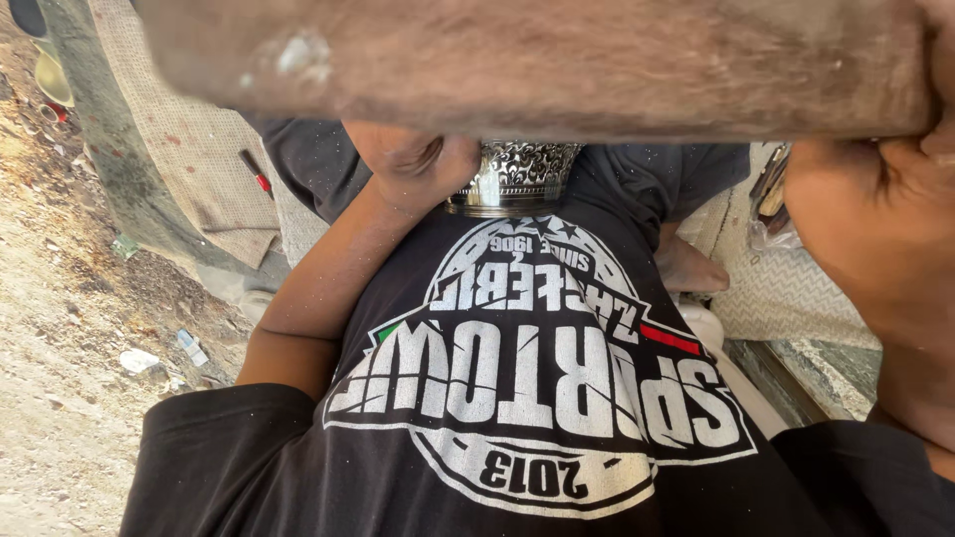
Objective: The person sits on the floor with an ornate brass vessel on their lap and engraves decorative patterns into its surface, holding a chisel against the metal and striking it with a wooden mallet, repositioning the chisel around the vessel as they work.
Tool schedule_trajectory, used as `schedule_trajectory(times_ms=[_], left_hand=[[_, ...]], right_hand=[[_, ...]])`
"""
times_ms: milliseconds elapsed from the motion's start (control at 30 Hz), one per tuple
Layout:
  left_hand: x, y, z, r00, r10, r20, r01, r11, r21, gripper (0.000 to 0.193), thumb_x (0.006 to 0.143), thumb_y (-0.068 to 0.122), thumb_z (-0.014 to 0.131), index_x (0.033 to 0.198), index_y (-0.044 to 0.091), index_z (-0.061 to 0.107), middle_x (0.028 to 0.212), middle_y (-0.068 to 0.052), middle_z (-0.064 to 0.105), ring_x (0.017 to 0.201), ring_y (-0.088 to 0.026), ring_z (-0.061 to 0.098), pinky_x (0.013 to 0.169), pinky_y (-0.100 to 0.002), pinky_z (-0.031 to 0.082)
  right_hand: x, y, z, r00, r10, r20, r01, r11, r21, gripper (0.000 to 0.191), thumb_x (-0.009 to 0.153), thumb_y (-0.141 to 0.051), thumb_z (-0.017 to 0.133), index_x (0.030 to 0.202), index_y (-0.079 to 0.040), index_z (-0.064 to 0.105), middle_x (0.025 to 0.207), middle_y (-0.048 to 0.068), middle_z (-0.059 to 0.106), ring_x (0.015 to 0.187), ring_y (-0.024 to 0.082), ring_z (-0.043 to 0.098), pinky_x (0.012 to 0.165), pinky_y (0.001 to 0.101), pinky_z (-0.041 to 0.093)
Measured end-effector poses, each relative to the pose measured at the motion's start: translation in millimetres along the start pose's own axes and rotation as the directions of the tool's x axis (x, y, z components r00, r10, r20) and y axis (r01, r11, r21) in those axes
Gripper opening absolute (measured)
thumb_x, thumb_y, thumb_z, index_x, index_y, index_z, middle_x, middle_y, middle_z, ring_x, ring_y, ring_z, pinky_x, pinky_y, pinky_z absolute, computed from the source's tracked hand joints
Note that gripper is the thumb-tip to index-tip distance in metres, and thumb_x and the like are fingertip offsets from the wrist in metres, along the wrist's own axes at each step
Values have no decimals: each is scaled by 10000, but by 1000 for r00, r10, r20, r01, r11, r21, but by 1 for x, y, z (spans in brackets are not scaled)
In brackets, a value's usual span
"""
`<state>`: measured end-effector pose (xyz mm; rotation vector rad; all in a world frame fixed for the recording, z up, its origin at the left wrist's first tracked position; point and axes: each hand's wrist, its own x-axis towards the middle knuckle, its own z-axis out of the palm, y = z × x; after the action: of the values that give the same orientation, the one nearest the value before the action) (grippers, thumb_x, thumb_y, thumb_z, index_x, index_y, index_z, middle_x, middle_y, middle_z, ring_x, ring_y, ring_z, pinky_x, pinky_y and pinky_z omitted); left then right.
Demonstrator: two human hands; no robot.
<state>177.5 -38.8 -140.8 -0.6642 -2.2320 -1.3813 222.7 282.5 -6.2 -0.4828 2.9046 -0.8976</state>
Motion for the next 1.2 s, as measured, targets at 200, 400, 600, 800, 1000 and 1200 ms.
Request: schedule_trajectory(times_ms=[200, 400, 600, 800, 1000, 1200], left_hand=[[1, -1, 2, 999, -32, -11, 32, 997, -65, 406, 742, -128, 681, 1072, 101, 743, 837, -64, 734, 716, -229, 717, 717, -313, 569], [-1, -2, 0, 1000, -13, 20, 14, 996, -84, 515, 778, -121, 687, 1225, 133, 707, 852, -67, 755, 656, -159, 690, 655, -269, 541], [32, 25, -12, 998, -57, 16, 57, 998, 10, 468, 992, 64, 824, 1384, 53, 568, 924, -23, 768, 696, -136, 672, 625, -246, 528], [22, 20, 5, 981, -189, -38, 184, 977, -108, 581, 984, -20, 796, 1484, 117, 532, 1010, -111, 734, 820, -144, 727, 771, -257, 594], [9, 20, 4, 967, -254, 26, 243, 886, -394, 656, 1017, -69, 755, 1574, 125, 466, 1176, -96, 765, 964, -87, 765, 889, -196, 616], [45, 24, -1, 977, -37, 209, 55, 995, -79, 633, 939, -108, 757, 1486, 88, 505, 1121, -41, 803, 892, -123, 784, 820, -218, 605]], right_hand=[[-7, 4, 1, 1000, -26, 15, 26, 999, 22, 248, 1089, 164, 573, 1334, 144, 544, 1093, 212, 681, 867, 249, 718, 677, 264, 540], [-6, 15, 8, 1000, -20, 17, 20, 999, -49, 183, 1096, 135, 601, 1277, 116, 602, 1038, 223, 702, 817, 267, 715, 650, 293, 533], [7, 13, 2, 998, -62, 29, 64, 996, -69, 222, 1052, 128, 613, 1271, 94, 616, 1035, 206, 703, 827, 264, 710, 671, 298, 531], [8, 13, 1, 996, -92, 8, 92, 990, -106, 261, 1008, 121, 625, 1264, 72, 629, 1031, 188, 703, 836, 261, 705, 691, 303, 528], [11, 16, 0, 993, -121, -5, 119, 985, -124, 300, 964, 114, 637, 1258, 50, 643, 1028, 171, 703, 846, 258, 700, 711, 308, 526], [26, 8, -15, 989, -137, -45, 129, 979, -159, 340, 921, 107, 648, 1251, 28, 657, 1024, 153, 703, 856, 256, 696, 731, 314, 524]])
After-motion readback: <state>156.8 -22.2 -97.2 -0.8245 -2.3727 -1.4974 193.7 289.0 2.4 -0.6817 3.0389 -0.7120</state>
